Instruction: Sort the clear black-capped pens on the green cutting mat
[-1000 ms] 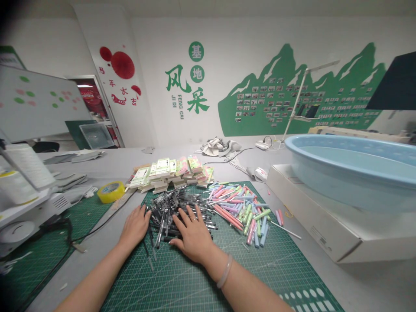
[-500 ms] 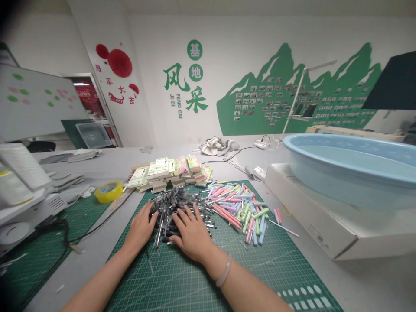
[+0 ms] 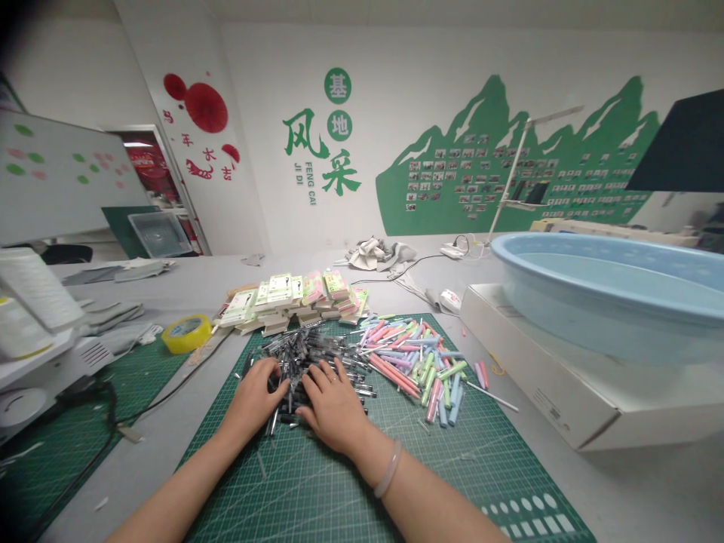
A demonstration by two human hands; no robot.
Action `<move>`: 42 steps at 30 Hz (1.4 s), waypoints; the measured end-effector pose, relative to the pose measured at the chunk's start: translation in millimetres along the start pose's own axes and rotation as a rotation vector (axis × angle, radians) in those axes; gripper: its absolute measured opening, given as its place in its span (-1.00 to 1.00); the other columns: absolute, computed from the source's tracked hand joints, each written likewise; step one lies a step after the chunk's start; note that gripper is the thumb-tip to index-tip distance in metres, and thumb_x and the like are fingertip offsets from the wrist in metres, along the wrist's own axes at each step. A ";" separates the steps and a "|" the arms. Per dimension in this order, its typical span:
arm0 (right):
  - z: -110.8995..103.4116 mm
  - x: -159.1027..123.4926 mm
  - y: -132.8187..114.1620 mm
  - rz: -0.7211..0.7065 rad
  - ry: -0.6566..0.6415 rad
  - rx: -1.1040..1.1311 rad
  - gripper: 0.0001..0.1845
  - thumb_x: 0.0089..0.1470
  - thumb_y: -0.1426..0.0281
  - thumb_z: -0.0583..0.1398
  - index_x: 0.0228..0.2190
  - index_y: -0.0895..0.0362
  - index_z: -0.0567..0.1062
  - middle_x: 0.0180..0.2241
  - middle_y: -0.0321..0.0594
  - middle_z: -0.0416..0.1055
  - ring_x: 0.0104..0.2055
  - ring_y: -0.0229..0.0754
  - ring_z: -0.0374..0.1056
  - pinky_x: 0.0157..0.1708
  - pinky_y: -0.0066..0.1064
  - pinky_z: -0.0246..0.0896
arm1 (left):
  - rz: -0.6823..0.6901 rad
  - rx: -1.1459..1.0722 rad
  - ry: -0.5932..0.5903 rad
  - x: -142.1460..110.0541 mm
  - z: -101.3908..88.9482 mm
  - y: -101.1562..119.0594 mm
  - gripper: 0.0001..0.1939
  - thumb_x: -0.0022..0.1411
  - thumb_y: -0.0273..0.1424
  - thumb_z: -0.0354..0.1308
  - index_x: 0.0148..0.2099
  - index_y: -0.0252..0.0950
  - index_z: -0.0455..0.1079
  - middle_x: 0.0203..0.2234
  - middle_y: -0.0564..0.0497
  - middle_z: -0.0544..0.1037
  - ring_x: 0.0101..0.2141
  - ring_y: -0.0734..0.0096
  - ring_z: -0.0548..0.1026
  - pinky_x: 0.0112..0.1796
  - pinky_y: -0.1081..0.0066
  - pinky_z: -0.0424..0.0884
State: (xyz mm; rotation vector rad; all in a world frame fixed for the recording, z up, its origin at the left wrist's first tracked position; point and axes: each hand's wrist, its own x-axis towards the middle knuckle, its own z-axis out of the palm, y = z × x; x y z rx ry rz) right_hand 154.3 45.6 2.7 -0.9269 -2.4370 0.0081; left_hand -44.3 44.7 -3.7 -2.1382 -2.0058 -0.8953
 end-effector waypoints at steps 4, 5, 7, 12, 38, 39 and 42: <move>0.6 0.8 0.7 -0.012 0.030 0.008 -0.47 0.09 0.20 0.12 0.06 0.13 0.26 0.10 -0.05 0.25 0.19 0.04 0.02 0.20 0.07 -0.26 | -0.041 0.059 0.015 0.3 4.3 4.0 -0.91 0.10 -0.36 0.04 -0.42 -0.25 0.23 -0.23 -0.07 0.42 -0.15 0.22 0.39 -0.12 0.28 0.28; -0.4 1.4 0.6 -0.021 0.042 0.013 -0.47 0.08 0.21 0.13 0.06 0.13 0.26 0.09 -0.05 0.25 0.19 0.04 0.02 0.20 0.07 -0.26 | -0.052 0.074 0.023 0.4 5.8 4.9 -0.92 0.09 -0.38 0.04 -0.43 -0.25 0.23 -0.18 -0.09 0.42 -0.11 0.20 0.37 -0.10 0.27 0.27; -3.9 3.2 -0.1 -0.040 0.071 0.029 -0.49 0.07 0.24 0.15 0.05 0.12 0.27 0.07 -0.06 0.28 0.18 0.02 0.03 0.20 0.07 -0.26 | -0.064 0.095 0.039 1.0 8.1 6.2 -0.93 0.08 -0.42 0.03 -0.44 -0.26 0.24 -0.11 -0.13 0.40 -0.06 0.19 0.35 -0.05 0.26 0.24; -13.2 10.6 -2.6 0.007 0.144 0.187 -0.64 0.09 0.41 0.12 -0.03 0.10 0.36 -0.06 -0.09 0.39 0.05 -0.05 0.20 0.12 -0.04 -0.03 | -0.084 0.049 0.066 4.3 2.7 6.2 -0.88 0.11 -0.41 -0.01 -0.43 -0.28 0.31 -0.15 -0.15 0.44 -0.09 0.19 0.37 -0.03 0.24 0.24; 13.9 34.0 -1.2 0.569 0.332 1.276 -0.73 -0.02 0.39 0.07 -0.20 0.10 0.35 -0.47 -0.36 0.30 -0.61 -0.34 0.26 -0.67 -0.53 0.15 | -0.223 0.098 0.060 36.3 12.1 -0.2 -0.82 0.10 -0.27 0.06 -0.40 -0.26 0.35 -0.41 -0.06 0.38 -0.28 0.18 0.37 -0.22 0.28 0.27; 14.5 32.6 -0.5 0.575 0.329 1.273 -0.73 -0.02 0.38 0.08 -0.21 0.10 0.36 -0.49 -0.38 0.28 -0.65 -0.36 0.22 -0.71 -0.55 0.09 | -0.220 0.117 0.048 37.0 14.7 -0.8 -0.83 0.11 -0.28 0.06 -0.41 -0.27 0.36 -0.40 -0.07 0.38 -0.27 0.18 0.37 -0.22 0.28 0.26; 17.1 28.9 2.9 0.578 0.335 1.248 -0.76 -0.03 0.40 0.09 -0.24 0.10 0.38 -0.53 -0.41 0.24 -0.67 -0.39 0.17 -0.71 -0.56 0.03 | -0.193 0.107 0.043 37.7 19.9 -1.7 -0.82 0.12 -0.30 0.03 -0.42 -0.26 0.37 -0.41 -0.08 0.40 -0.29 0.19 0.38 -0.21 0.29 0.26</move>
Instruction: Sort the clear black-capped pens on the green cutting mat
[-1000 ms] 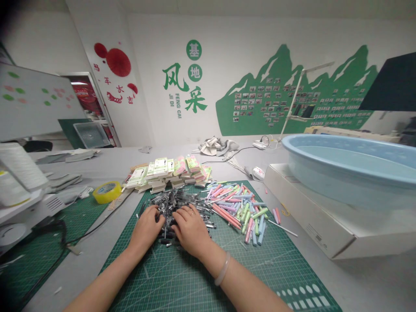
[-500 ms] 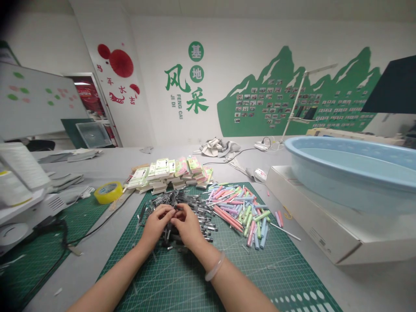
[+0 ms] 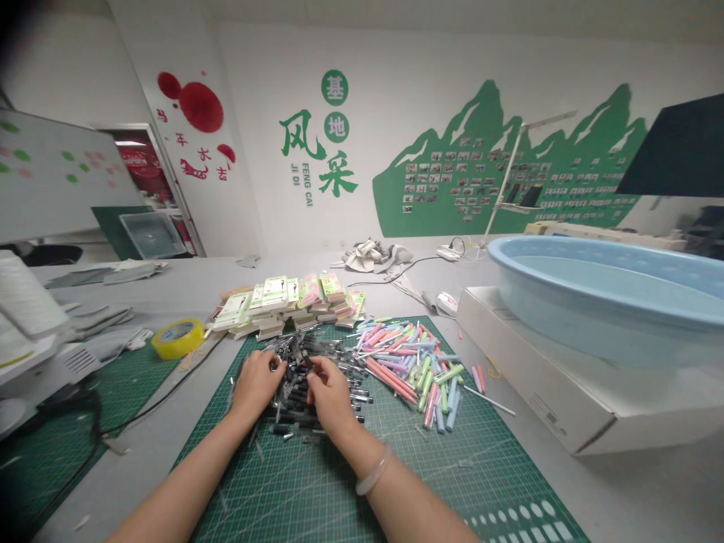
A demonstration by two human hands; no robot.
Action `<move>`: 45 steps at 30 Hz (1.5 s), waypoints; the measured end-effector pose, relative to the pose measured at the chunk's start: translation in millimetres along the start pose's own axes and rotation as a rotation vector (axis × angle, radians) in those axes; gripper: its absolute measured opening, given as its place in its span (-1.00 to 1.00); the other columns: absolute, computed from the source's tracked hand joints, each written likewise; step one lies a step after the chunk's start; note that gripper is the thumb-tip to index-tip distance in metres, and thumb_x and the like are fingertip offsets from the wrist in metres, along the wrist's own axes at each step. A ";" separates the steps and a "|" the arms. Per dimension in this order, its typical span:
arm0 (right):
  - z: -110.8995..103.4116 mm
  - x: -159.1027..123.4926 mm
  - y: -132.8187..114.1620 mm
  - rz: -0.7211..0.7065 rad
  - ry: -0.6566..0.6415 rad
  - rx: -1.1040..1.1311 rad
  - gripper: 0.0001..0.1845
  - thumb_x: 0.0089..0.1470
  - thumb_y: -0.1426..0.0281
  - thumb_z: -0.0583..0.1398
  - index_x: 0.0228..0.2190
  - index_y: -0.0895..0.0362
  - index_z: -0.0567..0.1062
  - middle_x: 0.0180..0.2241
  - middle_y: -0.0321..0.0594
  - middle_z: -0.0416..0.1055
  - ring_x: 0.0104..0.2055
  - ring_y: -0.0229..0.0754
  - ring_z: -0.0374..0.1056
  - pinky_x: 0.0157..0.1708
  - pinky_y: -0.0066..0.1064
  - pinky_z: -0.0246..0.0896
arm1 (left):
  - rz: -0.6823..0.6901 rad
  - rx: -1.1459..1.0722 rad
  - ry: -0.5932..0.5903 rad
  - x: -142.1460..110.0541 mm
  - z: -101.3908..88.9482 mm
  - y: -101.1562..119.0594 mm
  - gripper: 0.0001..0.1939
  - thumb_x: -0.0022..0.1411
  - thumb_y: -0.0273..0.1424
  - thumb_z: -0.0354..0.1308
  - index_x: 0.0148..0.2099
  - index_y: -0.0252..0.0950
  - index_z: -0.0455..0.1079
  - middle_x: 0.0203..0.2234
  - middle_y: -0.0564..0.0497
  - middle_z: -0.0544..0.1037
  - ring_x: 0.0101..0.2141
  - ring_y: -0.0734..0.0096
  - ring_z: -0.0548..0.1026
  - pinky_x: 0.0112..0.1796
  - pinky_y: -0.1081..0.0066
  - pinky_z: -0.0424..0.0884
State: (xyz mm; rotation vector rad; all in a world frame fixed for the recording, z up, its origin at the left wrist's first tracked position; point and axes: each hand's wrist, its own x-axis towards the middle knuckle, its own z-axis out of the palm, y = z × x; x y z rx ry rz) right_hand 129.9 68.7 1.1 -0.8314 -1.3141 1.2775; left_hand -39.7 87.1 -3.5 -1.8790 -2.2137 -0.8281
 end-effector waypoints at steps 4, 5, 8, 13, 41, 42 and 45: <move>-3.2 0.7 3.1 -0.003 -0.002 -0.027 -0.77 -0.01 0.40 0.09 -0.25 0.10 0.40 -0.59 -0.45 0.20 -0.69 -0.40 0.13 -0.70 -0.56 0.01 | -0.043 -0.127 0.003 2.7 -2.4 -3.3 -0.79 0.10 -0.28 0.02 -0.46 -0.26 0.39 -0.44 -0.05 0.43 -0.34 0.22 0.42 -0.27 0.33 0.28; -3.7 0.7 3.1 -0.001 -0.008 -0.034 -0.78 -0.01 0.39 0.09 -0.25 0.11 0.40 -0.61 -0.45 0.20 -0.70 -0.40 0.11 -0.71 -0.56 0.00 | -0.076 -0.182 0.013 3.7 -4.3 -4.3 -0.77 0.10 -0.26 0.02 -0.46 -0.26 0.40 -0.46 -0.04 0.45 -0.36 0.23 0.42 -0.29 0.33 0.28; -5.2 0.2 2.1 0.002 -0.030 -0.061 -0.77 0.02 0.33 0.10 -0.25 0.11 0.41 -0.62 -0.44 0.23 -0.71 -0.40 0.10 -0.73 -0.56 -0.03 | -0.198 -0.440 0.088 5.0 -9.9 -6.1 -0.72 0.10 -0.18 0.03 -0.36 -0.28 0.42 -0.47 -0.02 0.50 -0.40 0.26 0.44 -0.35 0.37 0.30; -8.0 -1.2 2.6 -0.021 -0.037 -0.141 -0.75 0.03 0.29 0.12 -0.24 0.11 0.44 -0.64 -0.43 0.25 -0.71 -0.38 0.11 -0.73 -0.56 -0.02 | -0.303 -1.027 0.040 -2.7 -11.3 -3.4 -0.67 0.07 -0.12 0.09 -0.38 -0.31 0.36 -0.69 0.12 0.37 -0.68 0.51 0.30 -0.65 0.54 0.18; -10.7 -8.1 -8.0 -0.332 -0.039 -0.569 -0.82 0.08 0.42 0.12 -0.27 0.06 0.51 -0.32 -0.24 0.45 -0.23 -0.19 0.35 -0.20 -0.38 0.22 | -0.387 -1.600 -0.054 -10.3 -22.4 7.2 -0.77 0.09 -0.26 0.15 -0.29 -0.30 0.26 -0.41 0.05 0.51 -0.48 0.50 0.51 -0.41 0.43 0.49; -10.6 -8.4 -8.5 -0.334 -0.042 -0.577 -0.82 0.08 0.43 0.12 -0.27 0.06 0.51 -0.32 -0.24 0.45 -0.23 -0.19 0.35 -0.20 -0.38 0.22 | -0.382 -1.587 -0.046 -10.2 -23.3 7.2 -0.77 0.08 -0.25 0.15 -0.29 -0.30 0.25 -0.40 0.04 0.51 -0.48 0.49 0.51 -0.41 0.42 0.49; -10.4 -9.6 -10.4 -0.345 -0.054 -0.630 -0.81 0.08 0.46 0.12 -0.26 0.06 0.49 -0.31 -0.24 0.43 -0.22 -0.19 0.34 -0.18 -0.37 0.21 | -0.357 -1.538 -0.010 -9.8 -27.5 7.7 -0.74 0.08 -0.23 0.14 -0.29 -0.29 0.24 -0.40 0.03 0.50 -0.49 0.47 0.50 -0.43 0.40 0.48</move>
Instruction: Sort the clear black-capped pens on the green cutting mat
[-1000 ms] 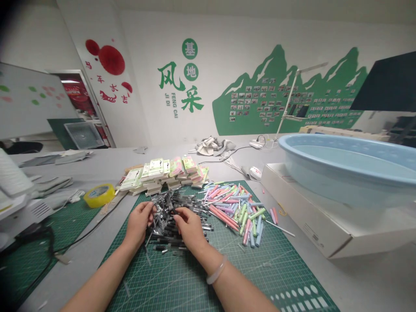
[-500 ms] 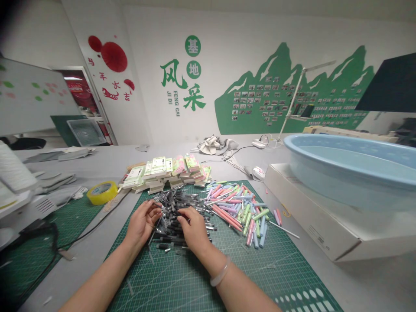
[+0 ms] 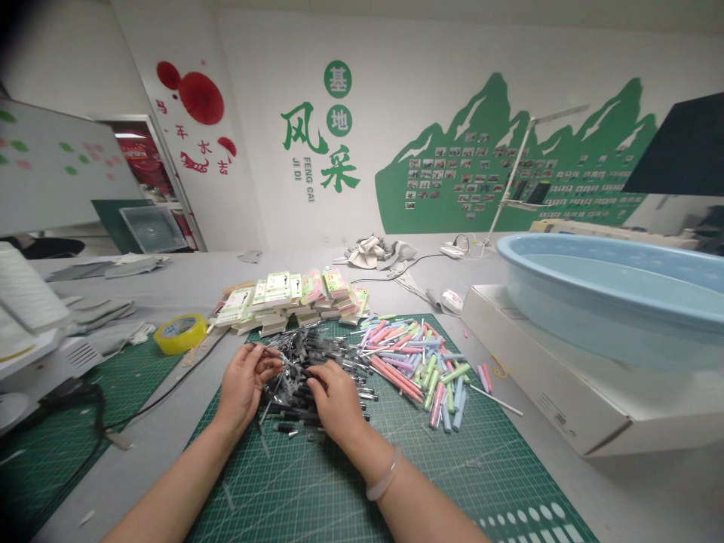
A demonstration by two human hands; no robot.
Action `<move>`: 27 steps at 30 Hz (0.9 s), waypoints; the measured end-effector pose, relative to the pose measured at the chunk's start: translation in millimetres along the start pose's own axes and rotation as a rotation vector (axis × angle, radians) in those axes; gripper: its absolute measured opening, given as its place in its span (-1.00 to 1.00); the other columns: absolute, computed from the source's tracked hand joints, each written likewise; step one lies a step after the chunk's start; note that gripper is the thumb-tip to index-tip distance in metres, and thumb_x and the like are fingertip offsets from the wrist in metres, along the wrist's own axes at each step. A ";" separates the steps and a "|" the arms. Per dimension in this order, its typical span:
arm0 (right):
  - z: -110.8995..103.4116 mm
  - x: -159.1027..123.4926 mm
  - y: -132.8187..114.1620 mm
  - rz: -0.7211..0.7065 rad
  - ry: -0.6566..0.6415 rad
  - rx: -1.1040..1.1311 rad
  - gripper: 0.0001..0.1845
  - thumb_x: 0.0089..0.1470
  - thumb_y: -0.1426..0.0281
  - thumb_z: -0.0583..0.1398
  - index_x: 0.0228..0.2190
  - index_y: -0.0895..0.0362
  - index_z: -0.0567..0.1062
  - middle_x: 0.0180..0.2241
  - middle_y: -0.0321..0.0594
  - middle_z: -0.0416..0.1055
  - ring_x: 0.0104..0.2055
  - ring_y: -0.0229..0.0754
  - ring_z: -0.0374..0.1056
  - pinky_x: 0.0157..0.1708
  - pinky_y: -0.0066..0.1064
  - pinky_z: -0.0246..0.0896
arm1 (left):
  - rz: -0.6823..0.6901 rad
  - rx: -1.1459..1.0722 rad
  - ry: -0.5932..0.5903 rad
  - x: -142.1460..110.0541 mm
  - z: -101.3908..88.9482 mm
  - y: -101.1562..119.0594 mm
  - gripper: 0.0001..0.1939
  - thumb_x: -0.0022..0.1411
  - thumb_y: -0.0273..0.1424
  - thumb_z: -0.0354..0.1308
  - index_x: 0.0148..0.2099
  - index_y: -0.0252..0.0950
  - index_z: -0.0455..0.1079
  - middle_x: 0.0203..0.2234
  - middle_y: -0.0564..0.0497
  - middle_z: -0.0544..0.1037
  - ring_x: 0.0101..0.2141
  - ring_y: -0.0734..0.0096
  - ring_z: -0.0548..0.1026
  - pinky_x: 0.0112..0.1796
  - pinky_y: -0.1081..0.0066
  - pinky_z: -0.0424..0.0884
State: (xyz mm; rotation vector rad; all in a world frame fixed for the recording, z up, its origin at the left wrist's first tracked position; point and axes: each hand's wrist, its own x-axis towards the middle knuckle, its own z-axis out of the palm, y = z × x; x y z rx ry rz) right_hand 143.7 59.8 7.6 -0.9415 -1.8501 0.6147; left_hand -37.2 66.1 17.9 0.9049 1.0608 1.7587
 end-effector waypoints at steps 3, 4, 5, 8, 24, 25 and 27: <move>-0.3 -0.5 -1.7 -0.008 -0.015 -0.055 -0.79 0.07 0.48 0.12 -0.25 0.05 0.48 -0.29 -0.23 0.42 -0.20 -0.17 0.33 -0.17 -0.35 0.20 | 0.043 0.090 -0.032 -3.0 3.0 5.1 -0.74 0.08 -0.21 0.15 -0.28 -0.29 0.27 -0.40 0.02 0.50 -0.49 0.45 0.48 -0.45 0.42 0.45; -0.1 -0.6 -2.1 -0.007 -0.016 -0.061 -0.78 0.06 0.49 0.12 -0.24 0.05 0.47 -0.29 -0.23 0.42 -0.20 -0.17 0.32 -0.16 -0.34 0.20 | 0.051 0.132 -0.061 -4.8 4.8 6.5 -0.74 0.08 -0.21 0.14 -0.27 -0.29 0.29 -0.39 0.01 0.49 -0.48 0.44 0.47 -0.46 0.43 0.45; 0.2 -0.7 -2.4 -0.004 -0.012 -0.058 -0.78 0.05 0.50 0.13 -0.24 0.05 0.47 -0.29 -0.23 0.42 -0.20 -0.16 0.32 -0.17 -0.34 0.20 | 0.056 0.177 -0.100 -6.9 7.0 7.5 -0.75 0.08 -0.21 0.14 -0.27 -0.29 0.31 -0.38 0.00 0.49 -0.45 0.42 0.46 -0.46 0.44 0.44; 1.4 -0.6 -2.9 0.021 0.014 -0.008 -0.78 0.02 0.51 0.15 -0.24 0.06 0.45 -0.27 -0.24 0.42 -0.21 -0.17 0.33 -0.18 -0.35 0.21 | 0.064 0.313 -0.250 -14.4 14.5 8.6 -0.78 0.11 -0.24 0.12 -0.29 -0.30 0.38 -0.40 0.00 0.48 -0.40 0.38 0.43 -0.44 0.46 0.41; 0.7 0.4 -5.4 0.069 0.028 0.133 -0.80 0.02 0.48 0.16 -0.27 0.07 0.49 -0.28 -0.26 0.47 -0.24 -0.20 0.35 -0.24 -0.40 0.21 | 0.044 0.388 -0.325 -20.4 20.1 11.5 -0.65 0.11 -0.18 0.11 -0.14 -0.29 0.46 -0.32 -0.04 0.53 -0.37 0.37 0.45 -0.37 0.42 0.40; 0.8 0.3 -4.6 0.080 0.038 0.135 -0.81 0.03 0.47 0.15 -0.27 0.07 0.49 -0.28 -0.26 0.47 -0.24 -0.19 0.35 -0.24 -0.40 0.21 | 0.055 0.387 -0.305 -17.1 16.9 12.7 -0.61 0.12 -0.17 0.08 -0.08 -0.27 0.43 -0.27 -0.05 0.53 -0.34 0.35 0.45 -0.36 0.41 0.41; 1.4 0.1 -2.3 0.113 0.067 0.138 -0.80 0.03 0.44 0.15 -0.25 0.07 0.49 -0.28 -0.25 0.48 -0.25 -0.19 0.36 -0.24 -0.40 0.22 | 0.105 0.464 -0.250 -7.6 7.0 14.7 -0.60 0.14 -0.16 0.04 -0.04 -0.25 0.40 -0.22 -0.05 0.52 -0.31 0.33 0.45 -0.36 0.40 0.41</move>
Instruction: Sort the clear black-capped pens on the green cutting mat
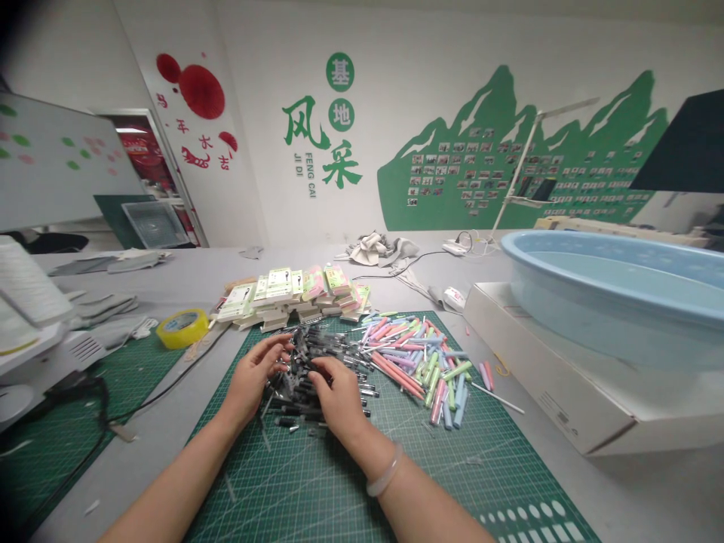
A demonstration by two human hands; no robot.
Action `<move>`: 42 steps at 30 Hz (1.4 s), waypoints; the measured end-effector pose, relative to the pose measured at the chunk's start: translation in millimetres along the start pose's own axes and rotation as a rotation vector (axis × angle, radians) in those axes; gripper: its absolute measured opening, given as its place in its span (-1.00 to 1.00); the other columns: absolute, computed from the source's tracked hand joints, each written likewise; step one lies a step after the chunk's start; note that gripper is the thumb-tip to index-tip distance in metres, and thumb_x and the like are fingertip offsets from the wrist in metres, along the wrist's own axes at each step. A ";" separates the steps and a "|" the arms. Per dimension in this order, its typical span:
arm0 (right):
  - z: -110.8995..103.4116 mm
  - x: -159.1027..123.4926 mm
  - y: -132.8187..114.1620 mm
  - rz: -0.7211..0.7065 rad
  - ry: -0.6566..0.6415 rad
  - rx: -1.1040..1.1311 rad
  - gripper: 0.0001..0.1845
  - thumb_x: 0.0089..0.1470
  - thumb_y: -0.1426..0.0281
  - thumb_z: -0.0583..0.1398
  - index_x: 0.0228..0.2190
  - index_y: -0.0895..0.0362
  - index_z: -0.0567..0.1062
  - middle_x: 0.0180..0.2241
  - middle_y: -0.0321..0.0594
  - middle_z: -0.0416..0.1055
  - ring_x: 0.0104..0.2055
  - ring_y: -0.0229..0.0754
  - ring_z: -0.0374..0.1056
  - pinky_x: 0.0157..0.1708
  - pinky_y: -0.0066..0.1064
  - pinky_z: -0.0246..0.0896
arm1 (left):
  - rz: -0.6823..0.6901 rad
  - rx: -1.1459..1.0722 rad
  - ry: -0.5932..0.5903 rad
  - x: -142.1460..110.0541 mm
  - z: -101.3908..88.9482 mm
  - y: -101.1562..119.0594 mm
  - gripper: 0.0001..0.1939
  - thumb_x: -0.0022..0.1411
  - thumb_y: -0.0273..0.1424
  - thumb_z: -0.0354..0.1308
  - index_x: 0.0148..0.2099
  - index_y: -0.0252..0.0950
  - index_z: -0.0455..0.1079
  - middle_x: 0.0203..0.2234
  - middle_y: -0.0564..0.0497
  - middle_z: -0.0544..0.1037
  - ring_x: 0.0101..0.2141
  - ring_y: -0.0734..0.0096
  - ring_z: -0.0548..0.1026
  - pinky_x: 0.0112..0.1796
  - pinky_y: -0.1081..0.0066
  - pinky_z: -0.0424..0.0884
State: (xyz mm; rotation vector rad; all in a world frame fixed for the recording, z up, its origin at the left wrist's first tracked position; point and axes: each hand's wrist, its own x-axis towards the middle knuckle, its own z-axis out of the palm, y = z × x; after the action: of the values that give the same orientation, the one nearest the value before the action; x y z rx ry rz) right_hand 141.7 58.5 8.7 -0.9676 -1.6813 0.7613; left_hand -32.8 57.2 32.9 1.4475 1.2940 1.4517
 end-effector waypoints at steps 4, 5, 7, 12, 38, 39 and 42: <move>0.4 0.2 5.1 0.059 0.030 0.010 -0.79 0.03 0.40 0.16 -0.24 0.08 0.49 -0.32 -0.25 0.50 -0.31 -0.18 0.38 -0.29 -0.40 0.24 | 0.116 0.447 0.020 13.8 -26.3 -15.0 -0.75 0.14 -0.23 0.05 -0.26 -0.22 0.48 -0.27 -0.01 0.52 -0.22 0.29 0.44 -0.27 0.40 0.34; 0.2 0.3 5.9 0.067 0.030 0.011 -0.79 0.03 0.39 0.15 -0.24 0.08 0.49 -0.32 -0.25 0.50 -0.32 -0.18 0.38 -0.30 -0.40 0.24 | 0.138 0.546 -0.006 16.0 -30.9 -18.9 -0.78 0.13 -0.25 0.06 -0.29 -0.21 0.49 -0.30 0.01 0.52 -0.23 0.30 0.44 -0.25 0.40 0.33; -0.5 0.6 6.6 0.074 0.033 0.010 -0.79 0.04 0.38 0.15 -0.24 0.09 0.49 -0.33 -0.25 0.50 -0.32 -0.18 0.38 -0.32 -0.40 0.24 | 0.161 0.698 -0.062 18.6 -36.9 -25.0 -0.81 0.11 -0.28 0.07 -0.33 -0.20 0.49 -0.37 0.02 0.51 -0.28 0.31 0.44 -0.26 0.40 0.31; -3.1 1.7 6.4 0.066 0.052 -0.002 -0.80 0.04 0.36 0.15 -0.26 0.09 0.50 -0.34 -0.25 0.50 -0.33 -0.18 0.37 -0.33 -0.40 0.23 | 0.158 0.886 -0.082 20.7 -43.6 -30.8 -0.85 0.09 -0.33 0.07 -0.38 -0.20 0.46 -0.42 0.03 0.48 -0.32 0.31 0.42 -0.30 0.40 0.26; 0.4 -0.1 6.6 0.059 0.057 0.005 -0.78 0.03 0.36 0.14 -0.26 0.10 0.50 -0.34 -0.24 0.50 -0.32 -0.17 0.39 -0.30 -0.38 0.27 | 0.250 1.007 -0.243 9.9 -20.8 -26.9 -0.85 0.13 -0.41 0.10 -0.24 -0.18 0.46 -0.29 -0.03 0.41 -0.19 0.25 0.34 -0.17 0.34 0.25; 0.7 -0.2 6.6 0.057 0.059 0.009 -0.78 0.02 0.37 0.14 -0.26 0.09 0.50 -0.34 -0.24 0.50 -0.32 -0.17 0.39 -0.29 -0.38 0.27 | 0.256 1.009 -0.243 9.5 -19.8 -25.5 -0.86 0.14 -0.41 0.10 -0.25 -0.18 0.46 -0.30 -0.03 0.41 -0.19 0.25 0.34 -0.18 0.34 0.25; 1.3 -0.3 7.3 0.058 0.062 0.014 -0.78 0.02 0.36 0.14 -0.26 0.10 0.50 -0.34 -0.23 0.50 -0.32 -0.16 0.39 -0.28 -0.36 0.28 | 0.270 1.017 -0.245 8.4 -17.1 -22.0 -0.88 0.14 -0.41 0.09 -0.29 -0.18 0.45 -0.30 -0.04 0.42 -0.20 0.24 0.35 -0.21 0.34 0.26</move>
State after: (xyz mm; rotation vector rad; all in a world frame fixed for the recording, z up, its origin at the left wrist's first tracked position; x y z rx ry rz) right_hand 142.2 61.8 2.1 -1.0235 -1.5985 0.7728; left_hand -54.2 67.9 16.4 2.4219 1.8257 0.6797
